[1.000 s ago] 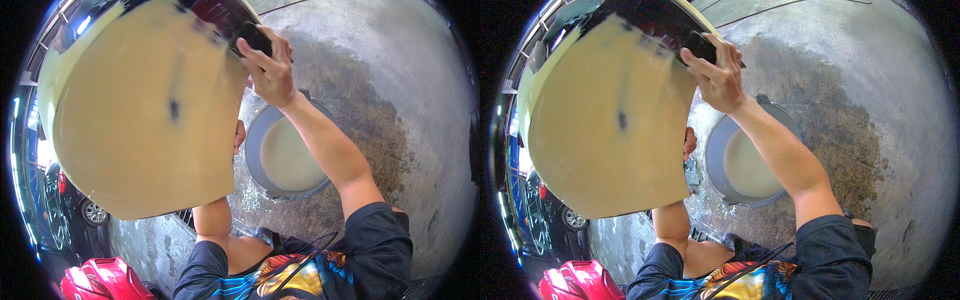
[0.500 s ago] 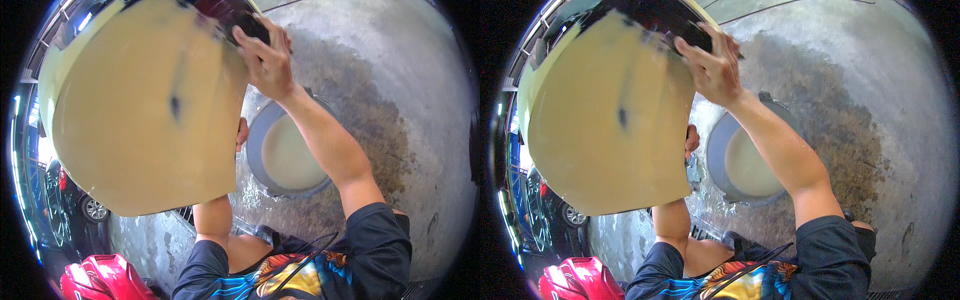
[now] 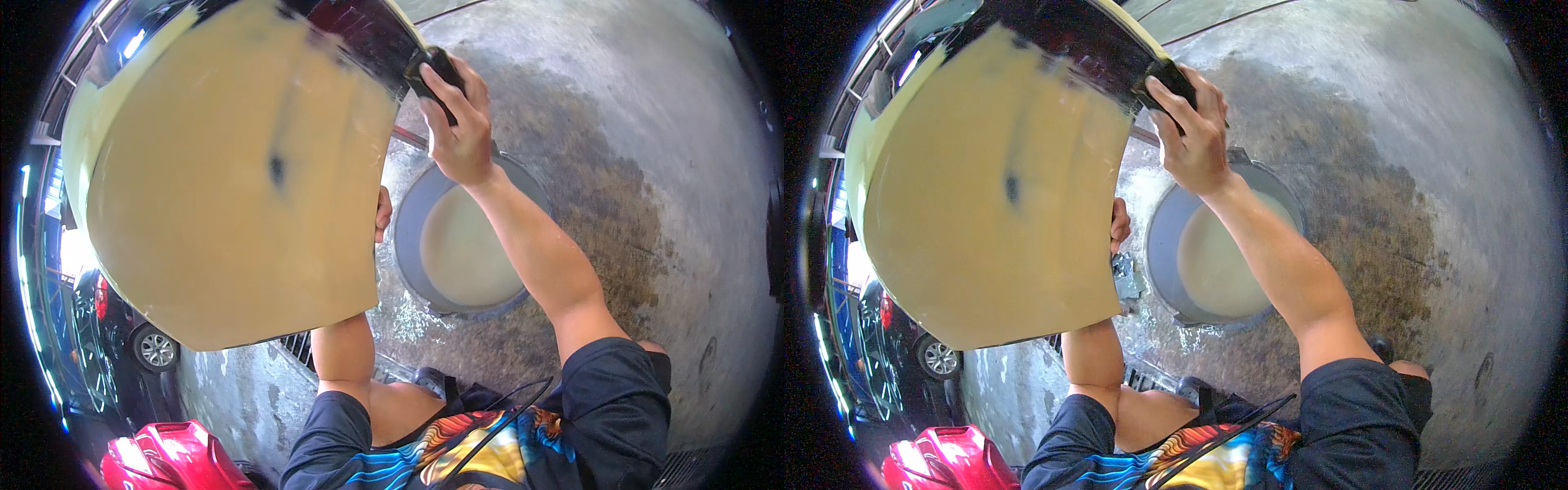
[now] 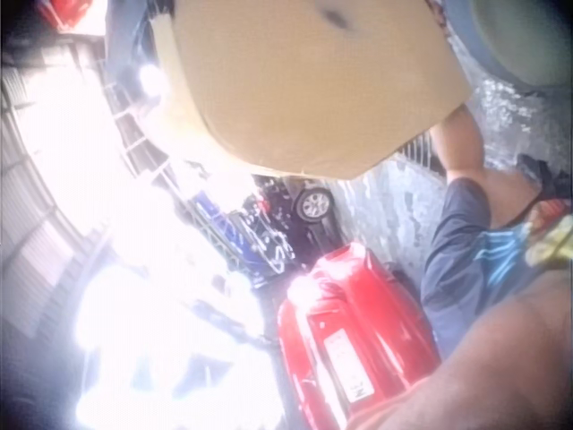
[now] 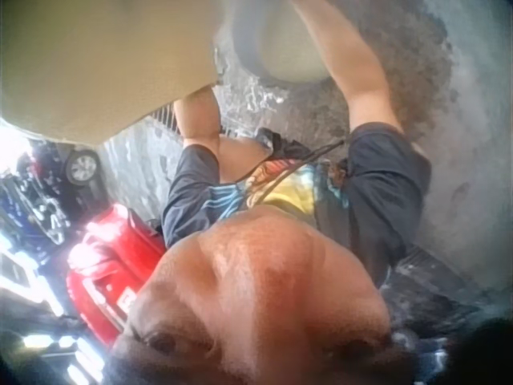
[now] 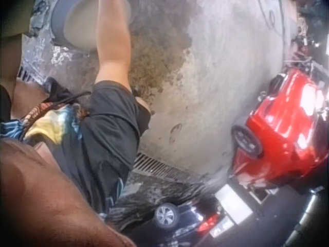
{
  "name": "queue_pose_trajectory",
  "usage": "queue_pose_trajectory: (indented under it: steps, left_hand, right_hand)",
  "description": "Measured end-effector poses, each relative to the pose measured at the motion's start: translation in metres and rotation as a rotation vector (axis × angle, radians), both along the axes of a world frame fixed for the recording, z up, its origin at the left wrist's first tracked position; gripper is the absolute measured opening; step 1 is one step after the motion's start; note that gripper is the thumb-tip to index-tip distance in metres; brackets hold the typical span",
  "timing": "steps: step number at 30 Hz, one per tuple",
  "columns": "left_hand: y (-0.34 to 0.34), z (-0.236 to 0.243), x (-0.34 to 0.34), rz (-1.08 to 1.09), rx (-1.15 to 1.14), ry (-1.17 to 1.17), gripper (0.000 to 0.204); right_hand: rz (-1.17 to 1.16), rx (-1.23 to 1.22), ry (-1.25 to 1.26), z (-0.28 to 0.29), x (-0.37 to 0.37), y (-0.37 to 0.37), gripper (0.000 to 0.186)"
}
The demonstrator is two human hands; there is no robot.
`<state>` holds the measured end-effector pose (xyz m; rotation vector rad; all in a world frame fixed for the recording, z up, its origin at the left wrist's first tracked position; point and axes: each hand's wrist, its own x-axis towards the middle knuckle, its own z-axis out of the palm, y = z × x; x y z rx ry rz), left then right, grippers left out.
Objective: The person sands a beige car part using a sanding block and water from a bucket. They repeatedly dip a cloth into the bucket to wipe the surface while sanding different areas of the part.
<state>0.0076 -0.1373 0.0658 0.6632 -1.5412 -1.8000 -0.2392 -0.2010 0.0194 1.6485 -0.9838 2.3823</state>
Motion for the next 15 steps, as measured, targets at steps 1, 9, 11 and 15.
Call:
queue_pose_trajectory:
  steps: [1, 9, 11, 15]
  left_hand:
    - [-0.005, 0.002, 0.002, -0.009, 0.032, -0.063, 0.041]
    - [0.023, 0.000, -0.019, 0.296, 0.047, 0.155, 0.046]
    - [0.031, 0.006, -0.020, 0.353, -0.075, -0.023, 0.052]
    - [0.017, 0.013, -0.018, 0.086, -0.099, 0.125, 0.060]
  right_hand:
    - [0.002, -0.029, 0.011, 0.013, 0.001, -0.006, 0.045]
    - [-0.006, -0.078, 0.113, 0.051, 0.026, -0.025, 0.044]
    - [0.021, -0.020, 0.150, 0.030, 0.020, -0.011, 0.036]
    - [-0.004, 0.059, 0.143, -0.002, 0.018, -0.001, 0.039]
